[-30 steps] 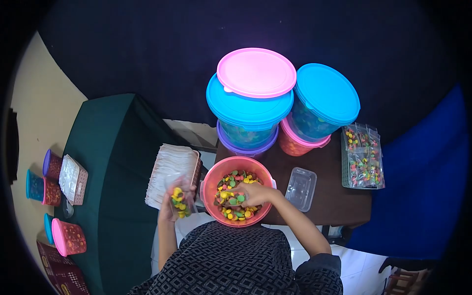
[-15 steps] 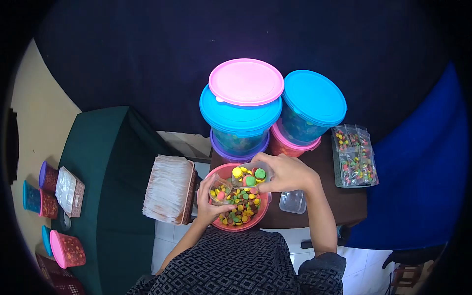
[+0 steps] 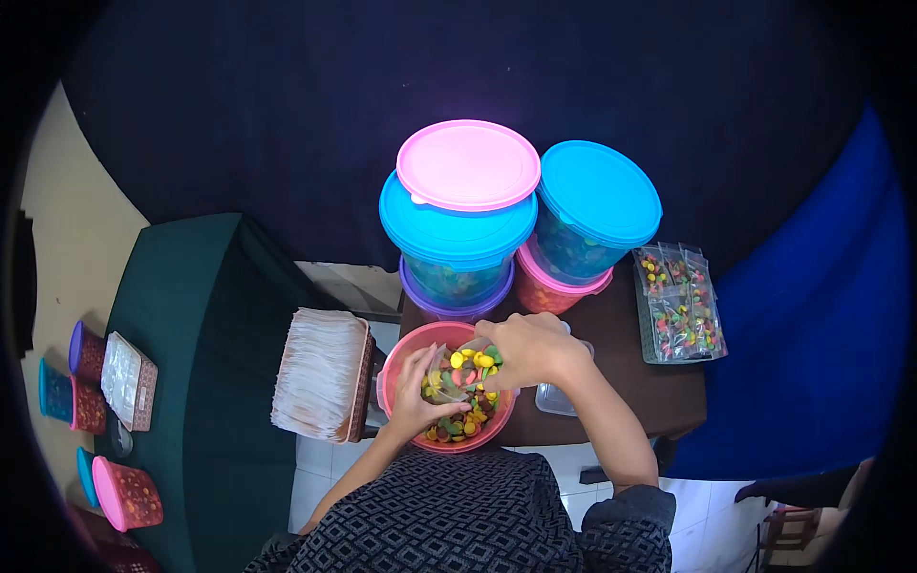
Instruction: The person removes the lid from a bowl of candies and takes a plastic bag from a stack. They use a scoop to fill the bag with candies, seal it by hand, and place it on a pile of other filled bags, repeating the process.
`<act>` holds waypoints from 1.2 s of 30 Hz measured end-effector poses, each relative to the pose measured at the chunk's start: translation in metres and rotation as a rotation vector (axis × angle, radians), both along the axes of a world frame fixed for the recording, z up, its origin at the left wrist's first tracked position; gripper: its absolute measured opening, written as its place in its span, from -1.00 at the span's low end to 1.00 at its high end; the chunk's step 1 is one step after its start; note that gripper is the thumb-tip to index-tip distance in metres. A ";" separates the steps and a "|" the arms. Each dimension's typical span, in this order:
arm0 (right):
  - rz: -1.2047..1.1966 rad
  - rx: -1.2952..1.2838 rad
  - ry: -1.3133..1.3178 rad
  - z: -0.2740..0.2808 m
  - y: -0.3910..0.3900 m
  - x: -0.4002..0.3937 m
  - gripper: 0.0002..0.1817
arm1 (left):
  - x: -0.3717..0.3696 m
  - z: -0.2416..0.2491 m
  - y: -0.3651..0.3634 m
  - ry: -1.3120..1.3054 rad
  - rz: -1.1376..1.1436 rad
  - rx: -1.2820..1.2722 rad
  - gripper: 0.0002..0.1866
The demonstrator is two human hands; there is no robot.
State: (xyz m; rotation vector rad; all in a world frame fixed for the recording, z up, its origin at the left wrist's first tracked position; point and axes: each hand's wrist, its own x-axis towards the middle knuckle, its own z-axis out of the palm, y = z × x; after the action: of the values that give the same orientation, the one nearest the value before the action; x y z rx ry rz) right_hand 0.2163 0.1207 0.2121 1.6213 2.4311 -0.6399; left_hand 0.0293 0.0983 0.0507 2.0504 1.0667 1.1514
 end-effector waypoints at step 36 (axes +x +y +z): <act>-0.189 -0.089 -0.100 -0.070 -0.056 0.008 -0.47 | -0.040 0.003 0.003 -0.349 0.016 -0.295 -0.11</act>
State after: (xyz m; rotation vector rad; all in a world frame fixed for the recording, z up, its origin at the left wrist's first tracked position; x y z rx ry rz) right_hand 0.2248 0.0649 0.1420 1.8151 2.1657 -0.6660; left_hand -0.0106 0.1013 0.0537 1.5505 1.0097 1.2226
